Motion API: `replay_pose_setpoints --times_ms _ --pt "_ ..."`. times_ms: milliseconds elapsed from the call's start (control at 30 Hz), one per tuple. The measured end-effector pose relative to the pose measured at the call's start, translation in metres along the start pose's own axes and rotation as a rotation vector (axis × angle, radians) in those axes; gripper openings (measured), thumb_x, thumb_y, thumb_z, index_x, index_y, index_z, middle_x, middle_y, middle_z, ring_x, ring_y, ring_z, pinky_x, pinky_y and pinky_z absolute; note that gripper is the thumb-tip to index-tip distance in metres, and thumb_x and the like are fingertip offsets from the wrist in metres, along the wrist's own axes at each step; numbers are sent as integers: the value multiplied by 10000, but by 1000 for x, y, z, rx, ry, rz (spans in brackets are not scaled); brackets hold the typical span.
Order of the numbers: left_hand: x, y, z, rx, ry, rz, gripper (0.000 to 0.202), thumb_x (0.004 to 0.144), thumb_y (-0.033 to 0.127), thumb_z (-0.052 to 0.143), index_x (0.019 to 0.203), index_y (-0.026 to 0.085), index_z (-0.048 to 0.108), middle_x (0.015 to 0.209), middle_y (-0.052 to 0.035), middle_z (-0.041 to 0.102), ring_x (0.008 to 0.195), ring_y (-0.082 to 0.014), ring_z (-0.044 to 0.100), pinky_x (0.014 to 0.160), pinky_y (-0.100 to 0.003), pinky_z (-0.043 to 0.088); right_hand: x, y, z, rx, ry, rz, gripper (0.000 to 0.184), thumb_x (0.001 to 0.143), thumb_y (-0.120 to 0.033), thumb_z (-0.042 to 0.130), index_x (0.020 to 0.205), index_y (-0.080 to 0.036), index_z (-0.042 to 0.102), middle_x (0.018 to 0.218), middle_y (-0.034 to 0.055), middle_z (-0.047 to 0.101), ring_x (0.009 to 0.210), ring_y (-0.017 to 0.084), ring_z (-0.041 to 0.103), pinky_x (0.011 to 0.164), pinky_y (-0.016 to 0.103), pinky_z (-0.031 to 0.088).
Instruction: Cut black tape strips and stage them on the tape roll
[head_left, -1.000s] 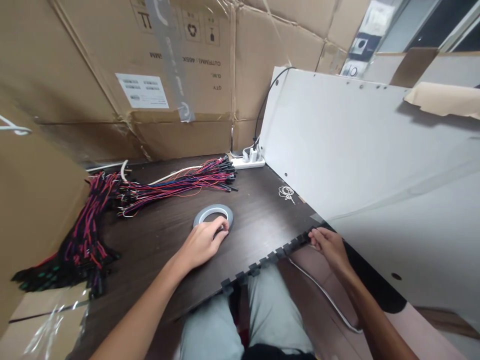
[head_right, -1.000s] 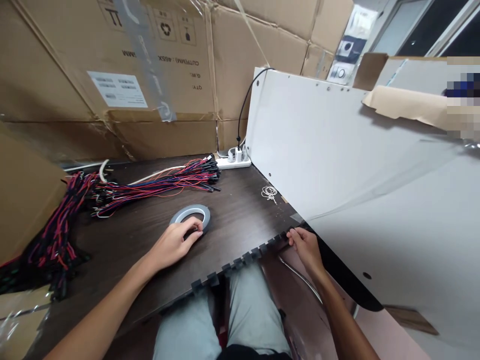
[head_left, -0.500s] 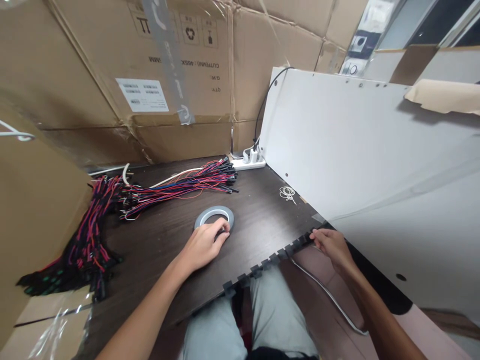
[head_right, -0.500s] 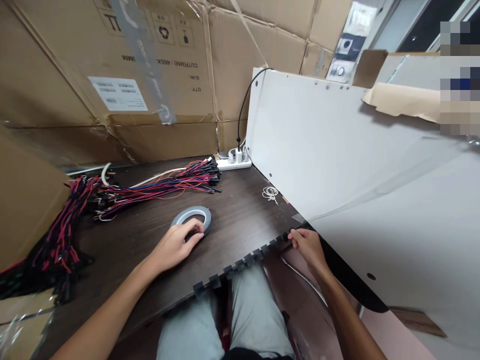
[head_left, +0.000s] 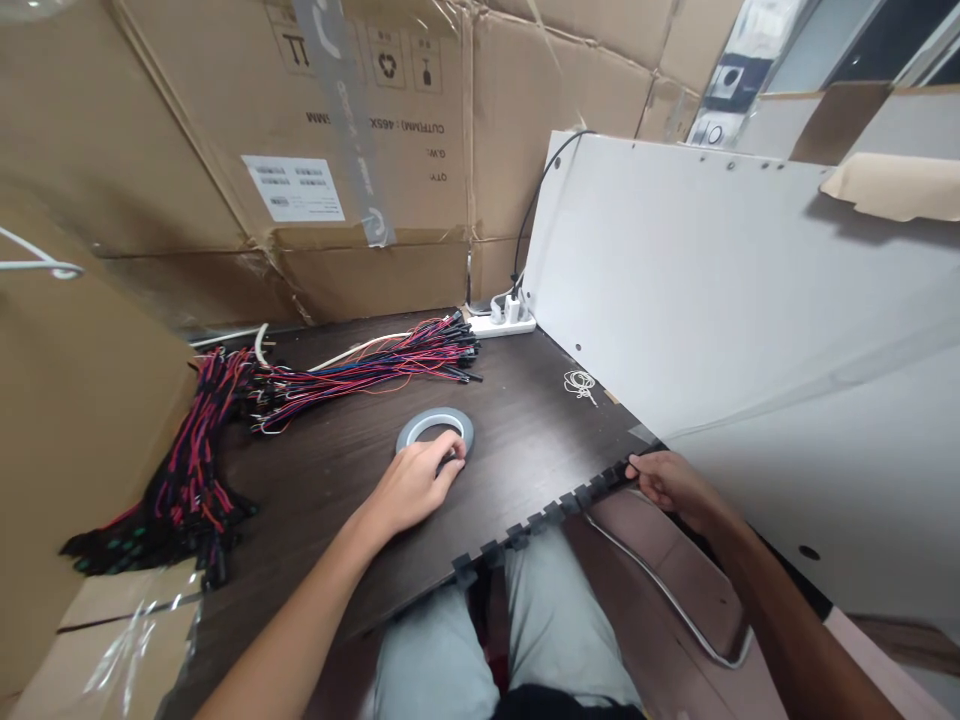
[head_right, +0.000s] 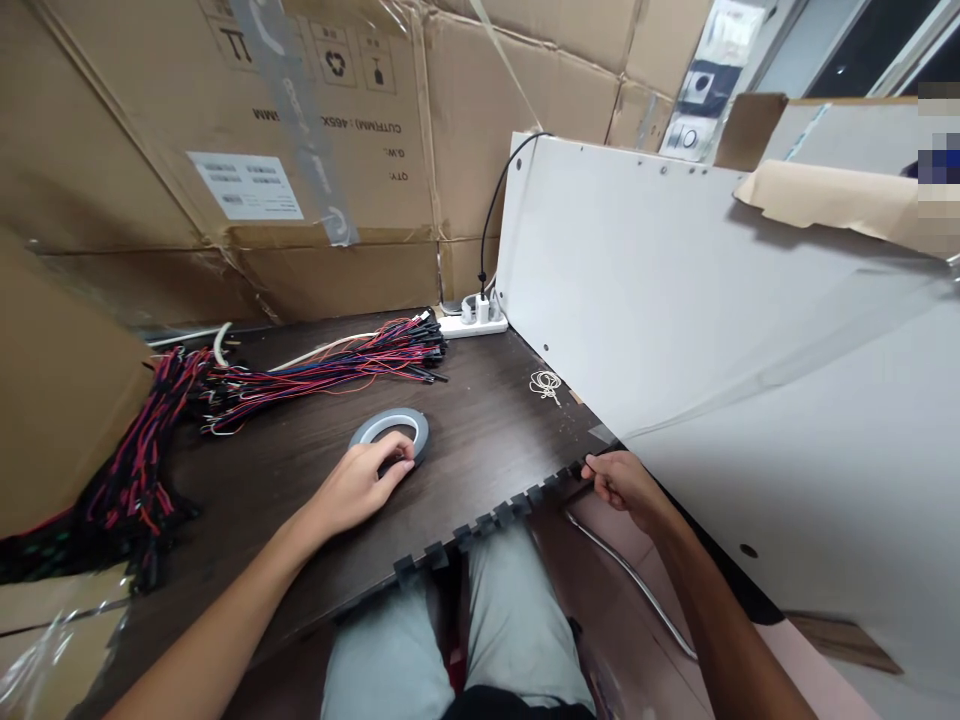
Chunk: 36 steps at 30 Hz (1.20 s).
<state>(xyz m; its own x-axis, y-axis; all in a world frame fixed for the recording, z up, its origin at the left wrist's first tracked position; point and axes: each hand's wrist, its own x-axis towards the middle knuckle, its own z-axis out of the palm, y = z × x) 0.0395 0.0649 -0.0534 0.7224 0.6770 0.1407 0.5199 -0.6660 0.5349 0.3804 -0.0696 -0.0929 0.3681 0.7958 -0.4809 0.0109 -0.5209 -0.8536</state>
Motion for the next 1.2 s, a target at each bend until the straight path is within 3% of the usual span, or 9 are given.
replay_pose_setpoints --times_ms 167,367,533,600,700,800,900,1000,1200 --pt "-3 0 -1 -14 2 7 101 887 221 423 865 187 516 767 -2 608 701 -138 568 671 -260 391 0 -8 -3 -76 -50 82 376 661 -508 601 590 -144 538 320 -32 371 308 41 193 380 190 58" --pt "-6 0 -1 -11 4 20 80 868 169 443 871 191 520 785 8 611 714 -131 566 672 -253 390 -4 -7 -8 -202 -43 112 511 673 -623 578 549 -127 577 338 -3 393 315 51 227 392 202 91" --pt "-6 1 0 -77 55 1 52 853 187 477 863 181 528 788 0 615 742 -135 578 695 -264 424 -12 -7 -6 -462 169 74 508 720 -598 554 486 -147 558 364 38 440 335 101 334 391 237 192" --pt "-6 2 -1 -164 85 -14 63 831 208 515 878 175 539 829 -11 630 776 -140 592 734 -278 454 -22 -15 11 -550 261 -109 471 733 -556 560 465 -170 526 382 42 462 376 131 402 410 255 262" --pt "-8 5 -4 -423 78 -79 200 770 214 578 961 170 540 929 -38 636 814 -145 615 770 -296 497 -43 -34 61 -476 259 -509 418 797 -497 520 519 -185 527 472 36 522 473 152 490 476 265 372" --pt "-9 7 -6 -775 10 -121 392 714 204 625 1079 178 484 1031 -68 598 828 -147 635 773 -306 526 -56 -51 124 -341 187 -820 228 861 -341 509 806 -168 646 747 62 659 661 170 609 617 265 482" --pt "-10 5 -5 -948 17 -97 501 673 198 676 1126 185 461 1091 -82 557 904 -152 618 793 -288 525 -56 -59 171 -355 157 -1066 251 907 -246 467 1087 -157 618 970 104 654 725 162 618 642 273 507" --pt "-10 3 -4 -954 46 -111 521 673 203 693 1143 189 468 1106 -81 539 940 -148 592 790 -263 520 -50 -59 190 -398 223 -1164 229 920 -202 446 1069 -154 613 1005 120 647 758 173 619 667 293 507" --pt "-11 3 -2 -633 30 -30 447 794 202 595 1220 200 459 1162 -89 586 1070 -188 586 933 -345 484 -35 -64 184 -392 192 -1080 127 872 -154 506 770 -176 579 739 28 618 675 147 580 616 254 444"
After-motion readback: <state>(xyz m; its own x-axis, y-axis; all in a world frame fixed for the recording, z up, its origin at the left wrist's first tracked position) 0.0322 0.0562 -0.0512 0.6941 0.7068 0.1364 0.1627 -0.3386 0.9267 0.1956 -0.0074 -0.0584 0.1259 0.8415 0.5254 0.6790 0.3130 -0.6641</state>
